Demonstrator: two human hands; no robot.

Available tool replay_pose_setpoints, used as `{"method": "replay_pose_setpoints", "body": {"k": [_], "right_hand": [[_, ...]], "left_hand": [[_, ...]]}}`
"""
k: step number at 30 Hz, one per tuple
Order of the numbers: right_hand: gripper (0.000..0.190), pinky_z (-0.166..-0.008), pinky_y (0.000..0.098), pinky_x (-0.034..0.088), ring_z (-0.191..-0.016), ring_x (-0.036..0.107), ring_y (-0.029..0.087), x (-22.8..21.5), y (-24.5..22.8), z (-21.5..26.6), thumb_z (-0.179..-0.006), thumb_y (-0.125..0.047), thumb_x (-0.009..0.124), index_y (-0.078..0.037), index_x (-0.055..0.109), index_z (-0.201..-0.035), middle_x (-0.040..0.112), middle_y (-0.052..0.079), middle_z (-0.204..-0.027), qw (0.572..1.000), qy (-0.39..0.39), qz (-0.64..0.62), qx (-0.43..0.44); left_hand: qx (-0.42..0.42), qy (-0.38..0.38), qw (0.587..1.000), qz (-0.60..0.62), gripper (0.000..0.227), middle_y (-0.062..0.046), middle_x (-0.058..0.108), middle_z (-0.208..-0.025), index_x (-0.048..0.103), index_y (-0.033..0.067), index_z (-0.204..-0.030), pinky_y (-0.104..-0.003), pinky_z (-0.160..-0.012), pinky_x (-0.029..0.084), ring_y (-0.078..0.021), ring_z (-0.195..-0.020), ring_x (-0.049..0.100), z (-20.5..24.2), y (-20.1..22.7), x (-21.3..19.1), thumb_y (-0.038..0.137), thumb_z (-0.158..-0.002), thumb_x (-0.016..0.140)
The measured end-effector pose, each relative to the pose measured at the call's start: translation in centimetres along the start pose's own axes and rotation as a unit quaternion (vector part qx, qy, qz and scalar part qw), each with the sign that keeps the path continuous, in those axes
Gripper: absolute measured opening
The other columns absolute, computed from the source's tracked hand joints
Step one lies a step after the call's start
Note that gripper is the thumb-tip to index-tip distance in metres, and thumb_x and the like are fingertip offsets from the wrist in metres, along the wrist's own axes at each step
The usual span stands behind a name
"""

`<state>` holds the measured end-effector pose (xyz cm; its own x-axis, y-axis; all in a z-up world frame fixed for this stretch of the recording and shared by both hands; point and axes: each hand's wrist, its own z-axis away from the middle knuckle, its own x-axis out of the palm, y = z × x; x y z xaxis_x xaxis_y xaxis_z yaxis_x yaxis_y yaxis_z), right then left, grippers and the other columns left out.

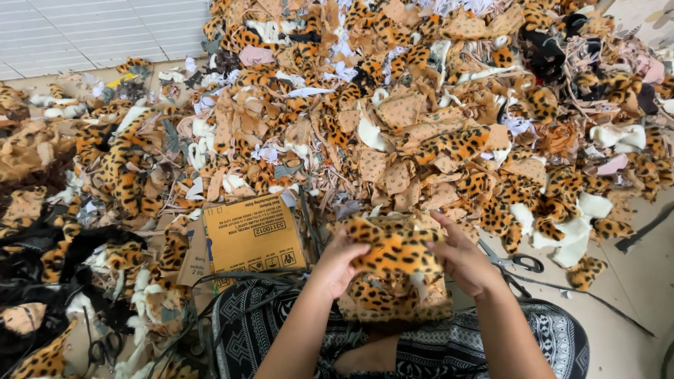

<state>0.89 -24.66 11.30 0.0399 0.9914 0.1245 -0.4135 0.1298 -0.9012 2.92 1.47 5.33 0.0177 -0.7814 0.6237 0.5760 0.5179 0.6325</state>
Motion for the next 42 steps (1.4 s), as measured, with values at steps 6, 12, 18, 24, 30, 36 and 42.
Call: {"method": "replay_pose_setpoints", "body": {"k": [6, 12, 18, 24, 30, 36, 42], "right_hand": [[0.045, -0.073, 0.0330, 0.053, -0.089, 0.070, 0.028, -0.3, 3.5, 0.1, -0.094, 0.003, 0.061, 0.000, 0.063, -0.139, 0.060, 0.015, -0.098, 0.999, 0.036, -0.021, 0.035], [0.041, -0.079, 0.0354, 0.057, -0.105, 0.064, 0.026, 2.2, -0.8, 1.9, -0.096, -0.001, 0.060, -0.005, 0.069, -0.136, 0.058, 0.017, -0.140, 0.987, 0.068, 0.143, -0.006], [0.052, -0.077, 0.0429, 0.063, -0.110, 0.071, 0.038, -1.0, 4.5, -1.9, -0.088, -0.003, 0.072, -0.014, 0.067, -0.139, 0.056, 0.019, -0.145, 0.967, 0.048, 0.249, 0.029], [0.051, -0.087, 0.0457, 0.059, -0.113, 0.066, 0.041, -2.1, 6.7, -3.6, -0.088, -0.001, 0.067, -0.014, 0.069, -0.137, 0.055, 0.019, -0.147, 0.963, 0.061, 0.261, -0.009], [0.051, -0.089, 0.0367, 0.056, -0.103, 0.063, 0.022, 0.6, 2.3, -1.1, -0.087, -0.003, 0.068, -0.020, 0.071, -0.136, 0.059, 0.004, -0.144, 0.958, 0.077, 0.276, -0.028], [0.051, -0.105, 0.0450, 0.053, -0.134, 0.056, 0.037, 0.1, 5.1, -1.5, -0.093, -0.009, 0.069, -0.026, 0.067, -0.140, 0.048, 0.003, -0.155, 0.927, 0.065, 0.367, 0.034], [0.045, -0.117, 0.0535, 0.031, -0.142, 0.042, 0.040, 5.1, 4.6, 1.7, -0.104, -0.019, 0.056, -0.007, 0.056, -0.147, 0.049, 0.019, -0.151, 0.820, 0.127, 0.526, -0.187]], "left_hand": [[-0.032, -0.038, 0.988, -0.150, 0.088, -0.021, 0.008, -0.168, 0.019, 0.0358, -0.165, -0.032, -0.071, 0.061, -0.0305, -0.116, 0.058, 4.0, 1.6, 0.9, -0.009, -0.096, 0.050], [0.051, 0.021, 0.958, -0.282, 0.070, -0.025, 0.012, -0.166, 0.026, 0.0232, -0.164, -0.033, -0.082, 0.061, -0.0251, -0.111, 0.059, 5.3, 4.9, 4.7, 0.005, -0.101, 0.052], [-0.015, 0.080, 0.949, -0.303, 0.065, -0.025, 0.026, -0.159, 0.032, 0.0162, -0.160, -0.039, -0.100, 0.058, -0.0403, -0.139, 0.045, 0.3, -1.2, -1.2, 0.015, -0.101, 0.060], [-0.010, 0.081, 0.932, -0.354, 0.050, -0.022, 0.028, -0.160, 0.046, 0.0088, -0.154, -0.040, -0.104, 0.055, -0.0398, -0.139, 0.044, 3.0, 1.5, 1.7, 0.005, -0.104, 0.045], [0.011, 0.091, 0.916, -0.390, 0.052, -0.020, 0.026, -0.160, 0.039, 0.0079, -0.156, -0.037, -0.106, 0.057, -0.0363, -0.137, 0.046, 5.5, 3.7, 4.3, 0.001, -0.105, 0.041], [-0.012, 0.095, 0.867, -0.489, 0.052, -0.017, 0.028, -0.157, 0.041, 0.0104, -0.155, -0.038, -0.109, 0.056, -0.0365, -0.138, 0.045, 5.5, 0.4, 1.5, 0.008, -0.103, 0.047], [0.163, 0.063, 0.765, -0.620, 0.052, -0.030, 0.023, -0.160, 0.033, 0.0011, -0.158, -0.067, -0.116, 0.024, -0.0516, -0.147, 0.019, 5.8, 0.0, 4.5, 0.018, -0.110, 0.041]]}}
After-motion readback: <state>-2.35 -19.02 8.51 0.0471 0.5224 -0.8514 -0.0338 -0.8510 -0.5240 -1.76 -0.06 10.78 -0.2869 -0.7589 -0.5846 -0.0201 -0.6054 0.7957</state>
